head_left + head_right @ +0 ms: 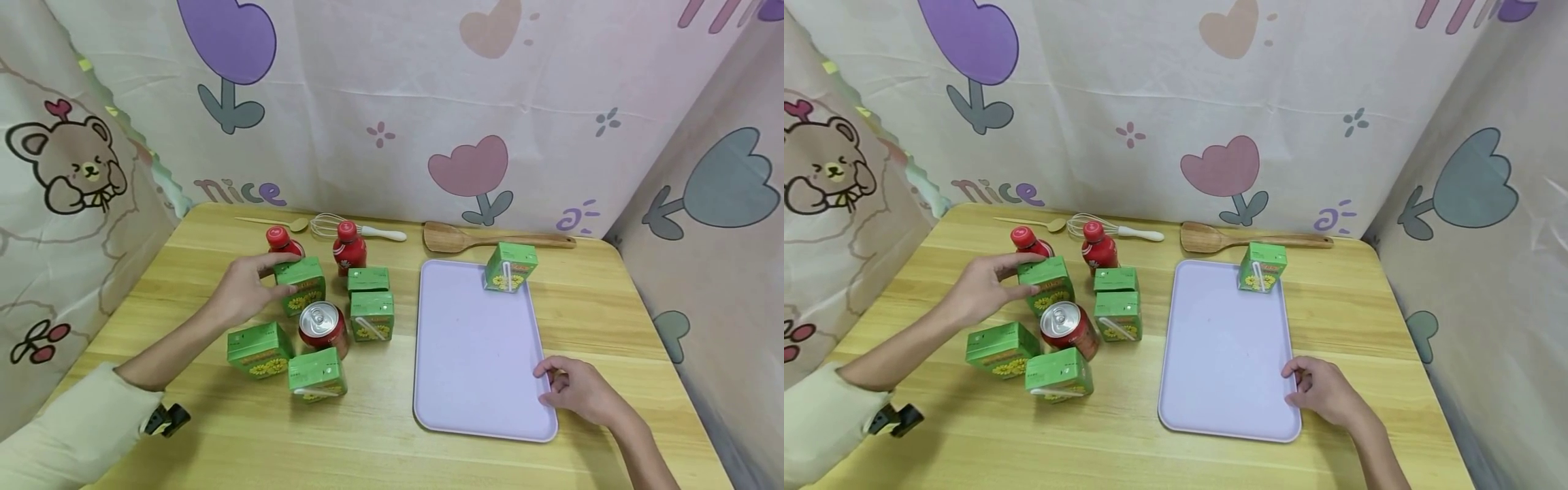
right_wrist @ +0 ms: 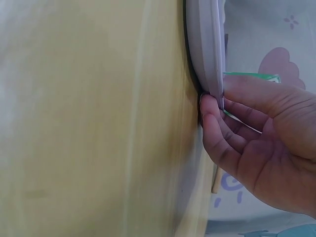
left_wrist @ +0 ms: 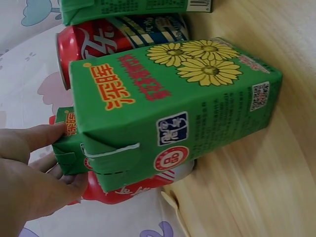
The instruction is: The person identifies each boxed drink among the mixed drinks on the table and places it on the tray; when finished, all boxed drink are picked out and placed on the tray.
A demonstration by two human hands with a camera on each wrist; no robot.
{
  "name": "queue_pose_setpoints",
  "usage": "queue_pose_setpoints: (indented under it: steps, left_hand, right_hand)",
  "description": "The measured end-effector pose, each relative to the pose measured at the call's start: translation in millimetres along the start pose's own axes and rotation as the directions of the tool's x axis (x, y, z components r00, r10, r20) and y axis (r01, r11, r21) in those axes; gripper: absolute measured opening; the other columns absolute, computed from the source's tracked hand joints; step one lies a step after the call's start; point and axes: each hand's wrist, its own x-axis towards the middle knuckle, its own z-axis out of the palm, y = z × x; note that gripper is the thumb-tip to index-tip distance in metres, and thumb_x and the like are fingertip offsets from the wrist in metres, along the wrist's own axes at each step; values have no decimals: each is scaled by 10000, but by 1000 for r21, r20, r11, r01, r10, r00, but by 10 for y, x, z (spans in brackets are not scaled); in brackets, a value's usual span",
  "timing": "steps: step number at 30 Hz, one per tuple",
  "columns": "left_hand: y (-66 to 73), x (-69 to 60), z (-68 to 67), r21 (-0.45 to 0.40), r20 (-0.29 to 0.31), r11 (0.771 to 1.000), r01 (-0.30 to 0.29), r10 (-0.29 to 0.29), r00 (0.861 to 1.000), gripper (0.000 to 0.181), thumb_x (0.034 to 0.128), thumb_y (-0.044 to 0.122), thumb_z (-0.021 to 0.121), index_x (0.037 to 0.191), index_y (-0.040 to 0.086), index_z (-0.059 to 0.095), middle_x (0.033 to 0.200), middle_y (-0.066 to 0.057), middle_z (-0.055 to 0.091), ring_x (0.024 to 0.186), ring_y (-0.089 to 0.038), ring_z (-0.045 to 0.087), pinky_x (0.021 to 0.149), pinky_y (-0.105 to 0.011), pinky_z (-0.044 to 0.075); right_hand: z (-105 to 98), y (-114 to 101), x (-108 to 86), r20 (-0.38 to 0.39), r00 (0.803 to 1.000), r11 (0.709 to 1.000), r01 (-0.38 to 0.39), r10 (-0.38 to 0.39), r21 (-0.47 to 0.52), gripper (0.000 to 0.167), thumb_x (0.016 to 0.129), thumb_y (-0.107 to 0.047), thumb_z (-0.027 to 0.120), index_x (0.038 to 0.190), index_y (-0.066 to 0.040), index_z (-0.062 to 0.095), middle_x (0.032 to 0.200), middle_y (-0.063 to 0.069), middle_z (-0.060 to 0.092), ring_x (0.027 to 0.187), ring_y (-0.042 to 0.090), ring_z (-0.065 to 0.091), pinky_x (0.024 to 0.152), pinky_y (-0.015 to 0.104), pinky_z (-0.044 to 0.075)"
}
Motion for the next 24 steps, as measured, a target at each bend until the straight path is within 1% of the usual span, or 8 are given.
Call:
queue_pose_setpoints:
  steps: [4,6,10,14,17,20,23,24]
  left_hand:
    - [44,-9,-21,-15,-6,1000,-5,5,1000,493,847,101,696,1319,92,553,1396,-190,498,1267,-422,468,1025,-539,404]
    - [72,-9,-32,-31,-10,999,-17,17,1000,489,850,102,695,1318,92,553,1387,-180,509,1256,-405,486,1016,-522,420]
    - [141,-9,-47,-49,-20,998,-38,37,999,480,860,114,688,1320,95,552,1335,-160,559,1194,-365,553,932,-460,493]
    - [212,-14,-60,-58,-20,997,-45,44,999,470,873,159,681,1324,123,554,1338,-131,562,1215,-362,539,962,-470,476]
    - [273,-9,-79,-64,-25,997,-52,50,998,473,873,205,687,1324,144,558,1321,-105,574,1190,-335,552,968,-469,469]
    - [342,-2,-100,-72,-37,996,-48,45,998,480,867,235,694,1323,164,562,1303,-79,581,1160,-277,555,931,-407,467]
    - [401,4,-113,-87,-55,995,-46,41,998,471,861,214,702,1311,172,571,1293,-53,588,1139,-226,563,903,-291,467]
    - [418,6,-115,-89,-62,995,-48,42,997,467,858,204,704,1305,175,575,1288,-44,592,1092,-209,577,857,-258,477]
  right_hand:
    - [1,-3,1,1,1000,1000,7,-7,0,325,727,-36,771,1005,-36,602,703,26,504,582,55,454,522,209,407]
    - [2,-8,0,-3,1000,1000,2,-2,-6,326,722,-36,774,1001,-40,604,699,24,503,578,58,453,521,209,404]
    - [4,-21,-5,-12,1000,1000,-17,17,-14,327,715,-33,778,996,-46,610,698,25,505,579,69,457,522,214,405]
    - [6,-22,-5,-16,1000,1000,-15,15,-17,325,714,-28,776,994,-44,612,692,23,507,578,68,458,521,214,408]
    - [6,-17,-3,-16,1000,1000,-8,8,-15,323,714,-23,774,993,-43,611,685,21,505,575,64,455,518,212,408]
    - [7,-14,-4,-15,1000,1000,-8,8,-10,322,716,-22,772,994,-42,611,682,20,503,576,64,455,516,211,407]
    - [7,-13,-7,-14,1000,1000,-9,9,-6,323,716,-24,772,995,-41,610,683,20,502,576,66,455,516,212,408]
    - [7,-14,-8,-14,1000,1000,-9,9,-7,323,716,-24,773,995,-41,610,682,20,502,576,66,454,516,212,407]
